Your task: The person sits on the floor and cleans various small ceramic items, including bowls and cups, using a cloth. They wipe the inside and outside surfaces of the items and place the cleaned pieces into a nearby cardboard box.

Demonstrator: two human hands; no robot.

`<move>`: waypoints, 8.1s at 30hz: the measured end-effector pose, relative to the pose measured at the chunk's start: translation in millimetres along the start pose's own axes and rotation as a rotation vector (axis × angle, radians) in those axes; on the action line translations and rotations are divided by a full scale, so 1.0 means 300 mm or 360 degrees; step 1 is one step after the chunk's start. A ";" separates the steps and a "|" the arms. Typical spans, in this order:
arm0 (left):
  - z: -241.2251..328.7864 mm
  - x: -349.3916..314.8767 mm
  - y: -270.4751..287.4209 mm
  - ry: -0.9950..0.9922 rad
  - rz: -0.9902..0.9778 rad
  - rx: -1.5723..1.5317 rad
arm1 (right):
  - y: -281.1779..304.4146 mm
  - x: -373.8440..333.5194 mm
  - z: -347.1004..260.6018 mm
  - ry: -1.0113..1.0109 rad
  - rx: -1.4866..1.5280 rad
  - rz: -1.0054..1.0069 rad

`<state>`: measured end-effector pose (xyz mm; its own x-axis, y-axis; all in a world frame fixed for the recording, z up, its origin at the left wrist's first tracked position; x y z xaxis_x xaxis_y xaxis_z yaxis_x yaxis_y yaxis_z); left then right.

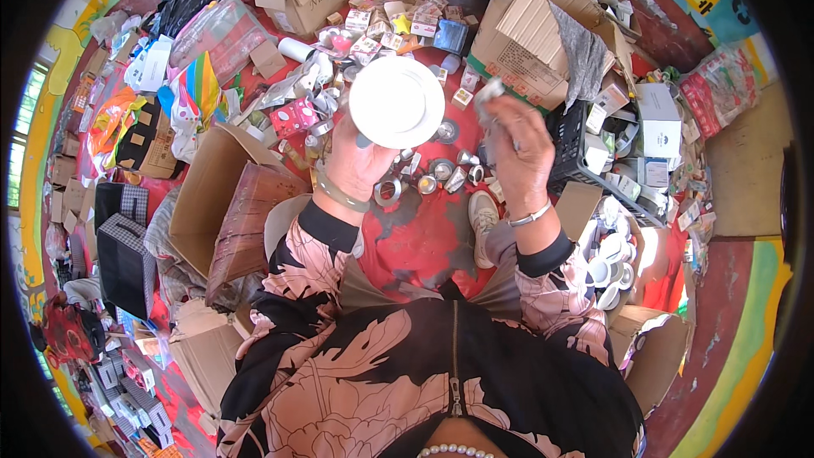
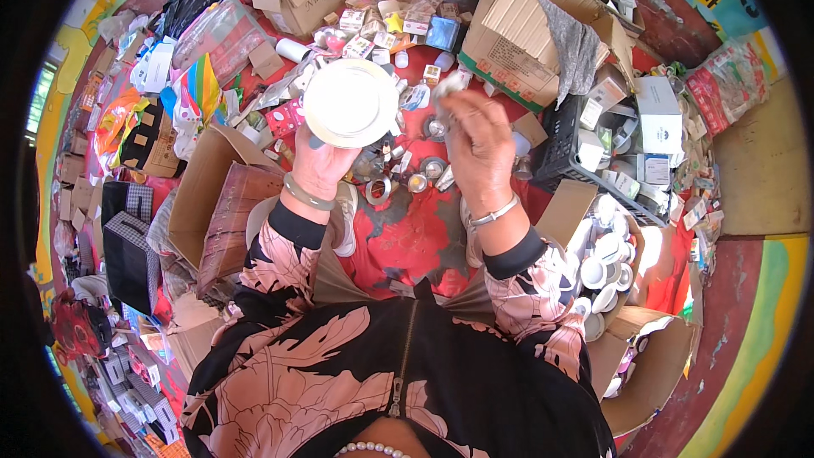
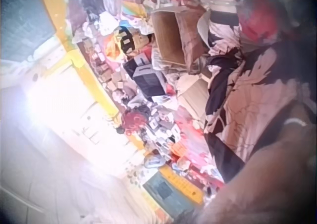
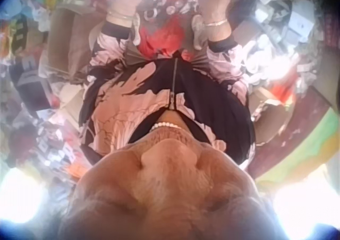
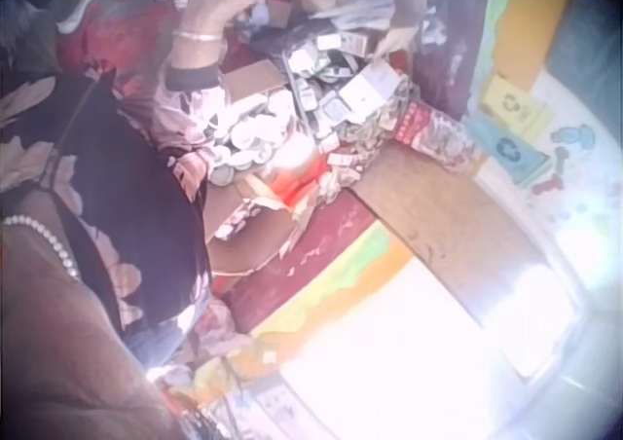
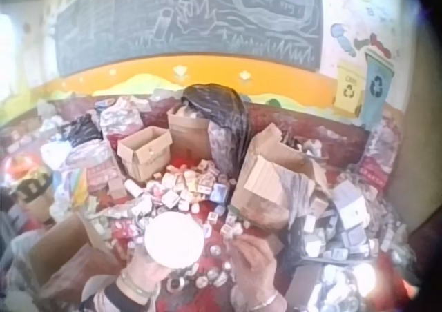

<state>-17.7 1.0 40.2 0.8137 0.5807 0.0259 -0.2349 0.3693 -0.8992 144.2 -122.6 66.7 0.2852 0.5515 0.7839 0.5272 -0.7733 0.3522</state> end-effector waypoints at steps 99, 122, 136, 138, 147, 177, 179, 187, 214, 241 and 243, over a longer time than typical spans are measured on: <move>-0.095 -0.014 -0.098 -0.0348 0.0054 0.1698 | -0.021 -0.004 -0.078 -0.1478 0.2343 0.0224; -0.027 -0.029 0.040 0.0092 -0.0144 -0.0020 | 0.220 0.086 0.080 -0.0203 0.0310 -0.0564; -0.068 0.014 -0.038 -0.0137 0.0355 0.0706 | 0.073 0.038 0.006 -0.0673 0.1376 0.0415; -0.079 0.014 -0.047 -0.0182 0.0435 0.0907 | 0.026 0.024 -0.048 -0.0748 0.1344 0.0291; -0.097 -0.009 -0.040 -0.0792 0.0603 0.2234 | -0.110 -0.026 -0.052 -0.0512 0.0213 -0.0119; -0.072 0.000 -0.113 -0.0099 0.0065 0.1168 | -0.060 -0.051 0.031 -0.0934 0.1737 0.0209; -0.076 -0.002 -0.102 -0.0109 0.0072 0.1233 | -0.060 -0.053 0.036 -0.0852 0.1752 0.0179; -0.081 -0.001 -0.082 -0.0226 0.0161 0.1021 | -0.077 -0.061 0.027 -0.0827 0.1608 0.0029; -0.014 0.005 -0.083 -0.0510 0.0488 0.2301 | 0.031 0.052 0.021 -0.0823 0.1218 0.0200; -0.066 -0.004 -0.074 0.0285 0.0023 0.0885 | -0.032 -0.031 0.104 -0.1265 0.1904 0.0391; -0.077 -0.005 -0.085 0.0396 -0.0017 0.0712 | -0.041 -0.039 0.107 -0.1186 0.1931 0.0428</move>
<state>-0.5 -26.0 53.1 0.9065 0.4048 -0.1200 -0.3862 0.6803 -0.6230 160.0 -109.5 36.8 0.6258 0.7591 0.1792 0.6244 -0.3500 -0.6983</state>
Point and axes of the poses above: each hand's wrist, its own x-axis towards the middle knuckle, its own y-axis out of the back of the hand, z = x × y, the point moved 2 cm from there along x, towards the middle knuckle, and after that the axes turned 11 degrees about y, right-handed, at the moved point
